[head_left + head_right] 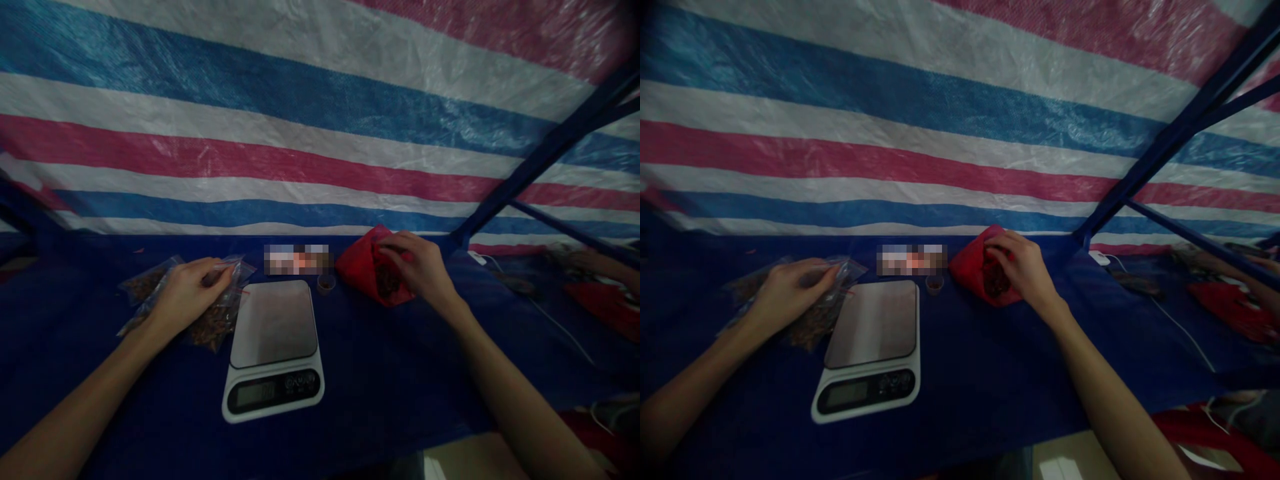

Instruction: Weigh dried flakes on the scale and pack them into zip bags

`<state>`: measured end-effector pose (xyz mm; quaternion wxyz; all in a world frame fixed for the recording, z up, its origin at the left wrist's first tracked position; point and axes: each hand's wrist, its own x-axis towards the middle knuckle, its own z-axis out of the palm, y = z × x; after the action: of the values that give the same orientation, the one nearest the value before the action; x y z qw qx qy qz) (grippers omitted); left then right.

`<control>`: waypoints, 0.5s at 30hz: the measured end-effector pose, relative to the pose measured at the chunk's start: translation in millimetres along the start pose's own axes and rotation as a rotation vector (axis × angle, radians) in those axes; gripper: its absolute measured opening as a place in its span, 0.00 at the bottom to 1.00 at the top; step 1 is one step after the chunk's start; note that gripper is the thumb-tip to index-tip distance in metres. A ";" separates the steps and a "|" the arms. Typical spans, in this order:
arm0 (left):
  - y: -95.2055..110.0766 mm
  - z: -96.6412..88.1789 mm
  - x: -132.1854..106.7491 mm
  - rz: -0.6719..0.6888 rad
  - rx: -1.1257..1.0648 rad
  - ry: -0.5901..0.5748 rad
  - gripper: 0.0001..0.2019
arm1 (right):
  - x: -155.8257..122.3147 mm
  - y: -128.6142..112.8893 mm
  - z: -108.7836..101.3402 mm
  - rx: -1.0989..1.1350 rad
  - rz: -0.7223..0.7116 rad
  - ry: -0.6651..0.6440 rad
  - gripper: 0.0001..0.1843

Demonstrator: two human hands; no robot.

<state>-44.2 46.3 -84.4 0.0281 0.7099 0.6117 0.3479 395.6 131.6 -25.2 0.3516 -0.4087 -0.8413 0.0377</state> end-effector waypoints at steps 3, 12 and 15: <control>0.1 0.3 0.3 0.005 0.004 0.009 0.19 | 9.9 -27.2 7.0 0.112 -0.058 -0.094 0.09; 5.6 -3.6 0.5 0.007 -0.001 0.007 0.19 | 20.0 -60.7 51.6 0.329 -0.130 -0.421 0.08; 4.2 -3.1 0.4 0.017 -0.003 0.000 0.18 | 20.9 -58.9 51.6 0.364 -0.110 -0.412 0.08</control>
<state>-42.2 44.4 -79.9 0.0260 0.7150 0.6051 0.3491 315.8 119.0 -31.5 0.2423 -0.2761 -0.8954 0.2516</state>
